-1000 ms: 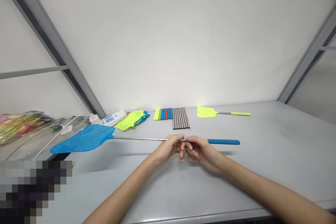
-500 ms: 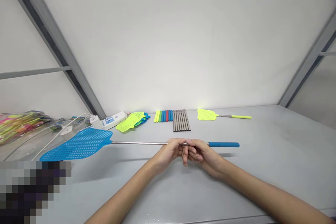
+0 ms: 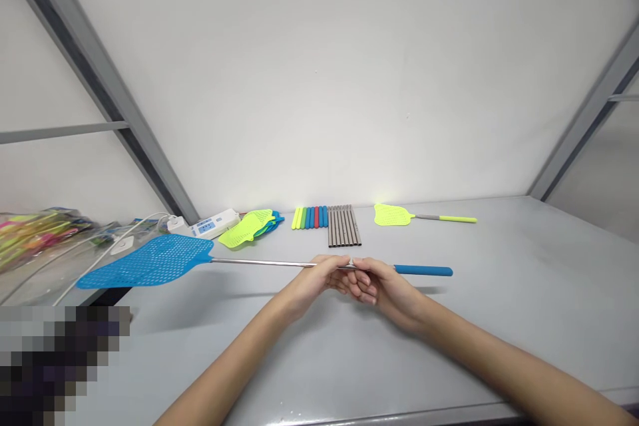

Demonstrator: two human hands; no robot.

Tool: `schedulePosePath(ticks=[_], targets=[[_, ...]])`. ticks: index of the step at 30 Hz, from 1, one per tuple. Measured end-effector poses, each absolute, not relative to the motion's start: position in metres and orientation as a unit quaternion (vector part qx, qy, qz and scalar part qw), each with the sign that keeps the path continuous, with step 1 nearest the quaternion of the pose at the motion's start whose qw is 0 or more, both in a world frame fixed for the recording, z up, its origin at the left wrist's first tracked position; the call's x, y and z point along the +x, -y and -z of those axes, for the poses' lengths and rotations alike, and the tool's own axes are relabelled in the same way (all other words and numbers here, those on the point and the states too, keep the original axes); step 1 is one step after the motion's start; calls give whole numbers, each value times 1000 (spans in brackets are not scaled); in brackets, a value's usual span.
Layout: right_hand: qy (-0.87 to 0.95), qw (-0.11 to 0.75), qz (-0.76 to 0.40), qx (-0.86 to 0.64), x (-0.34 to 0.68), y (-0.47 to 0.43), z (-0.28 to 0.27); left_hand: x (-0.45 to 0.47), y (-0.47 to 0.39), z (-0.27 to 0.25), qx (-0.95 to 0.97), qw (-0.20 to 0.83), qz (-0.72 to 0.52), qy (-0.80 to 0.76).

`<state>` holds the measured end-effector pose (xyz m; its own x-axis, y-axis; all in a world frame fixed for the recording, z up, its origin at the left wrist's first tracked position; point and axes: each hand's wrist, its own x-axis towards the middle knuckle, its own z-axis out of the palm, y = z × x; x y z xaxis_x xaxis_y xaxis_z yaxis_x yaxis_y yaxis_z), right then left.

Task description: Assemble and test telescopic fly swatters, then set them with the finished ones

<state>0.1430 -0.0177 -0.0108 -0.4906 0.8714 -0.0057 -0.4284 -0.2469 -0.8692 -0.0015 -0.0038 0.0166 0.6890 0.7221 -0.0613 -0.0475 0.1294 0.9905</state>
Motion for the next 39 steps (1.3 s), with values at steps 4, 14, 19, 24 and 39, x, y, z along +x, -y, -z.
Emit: schedulePosePath(ticks=[4, 14, 19, 24, 39], targets=[[427, 440, -743, -268, 143, 18, 10, -2, 3, -17, 617, 669, -275, -311], [433, 434, -730, -301, 145, 17, 9, -3, 5, -18, 616, 657, -271, -340], [444, 439, -716, -312, 147, 16, 9, -3, 5, -18, 617, 660, -267, -334], [454, 436, -705, -327, 148, 16, 9, -3, 5, -18, 608, 671, -256, -337], [456, 500, -616, -403, 148, 16, 10, -6, -1, -9, 589, 669, -235, -388]])
